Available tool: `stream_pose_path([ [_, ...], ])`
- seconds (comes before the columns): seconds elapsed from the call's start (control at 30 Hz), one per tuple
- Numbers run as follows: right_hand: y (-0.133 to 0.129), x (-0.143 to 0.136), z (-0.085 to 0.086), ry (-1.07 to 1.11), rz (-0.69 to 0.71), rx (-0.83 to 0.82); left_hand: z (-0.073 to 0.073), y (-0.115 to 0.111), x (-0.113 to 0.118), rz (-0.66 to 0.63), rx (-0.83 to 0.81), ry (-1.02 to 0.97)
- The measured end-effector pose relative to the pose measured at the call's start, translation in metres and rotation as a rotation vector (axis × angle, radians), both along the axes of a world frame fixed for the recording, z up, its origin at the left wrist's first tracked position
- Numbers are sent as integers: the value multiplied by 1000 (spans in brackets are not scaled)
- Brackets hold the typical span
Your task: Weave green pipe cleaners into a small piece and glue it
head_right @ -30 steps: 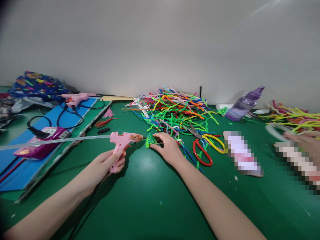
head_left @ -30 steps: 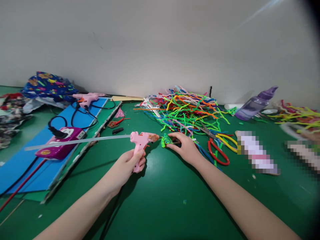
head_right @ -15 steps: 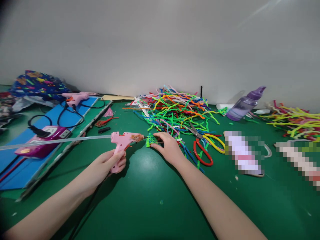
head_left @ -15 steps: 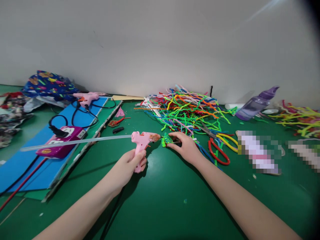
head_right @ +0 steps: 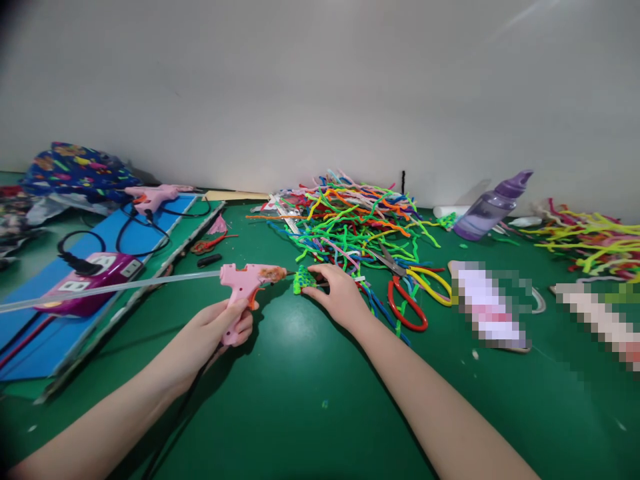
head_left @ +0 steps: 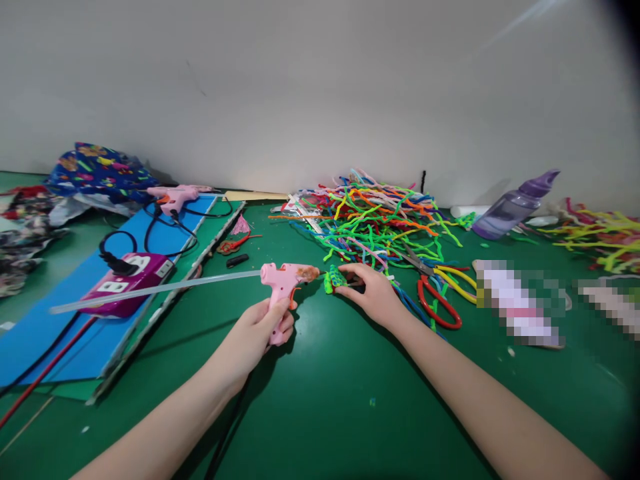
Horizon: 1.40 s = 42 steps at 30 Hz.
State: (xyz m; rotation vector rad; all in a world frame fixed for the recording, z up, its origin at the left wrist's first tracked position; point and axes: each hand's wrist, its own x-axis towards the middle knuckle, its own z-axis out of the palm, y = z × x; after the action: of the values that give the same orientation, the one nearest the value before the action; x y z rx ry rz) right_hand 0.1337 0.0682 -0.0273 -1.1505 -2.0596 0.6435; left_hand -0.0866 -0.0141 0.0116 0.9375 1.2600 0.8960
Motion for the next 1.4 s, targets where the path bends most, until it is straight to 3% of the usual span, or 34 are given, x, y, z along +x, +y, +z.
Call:
stream_pose_path([
  [0.7,-1,0,3,-17,1,-6,-1,1,3,25,-1,-59],
  [1.1,-1,-1,2,0,0,-32,-6,1,3,-36,83,46],
  [1.4,-2,0,3,-11,8,-6,0,-1,7,91,46,-89],
])
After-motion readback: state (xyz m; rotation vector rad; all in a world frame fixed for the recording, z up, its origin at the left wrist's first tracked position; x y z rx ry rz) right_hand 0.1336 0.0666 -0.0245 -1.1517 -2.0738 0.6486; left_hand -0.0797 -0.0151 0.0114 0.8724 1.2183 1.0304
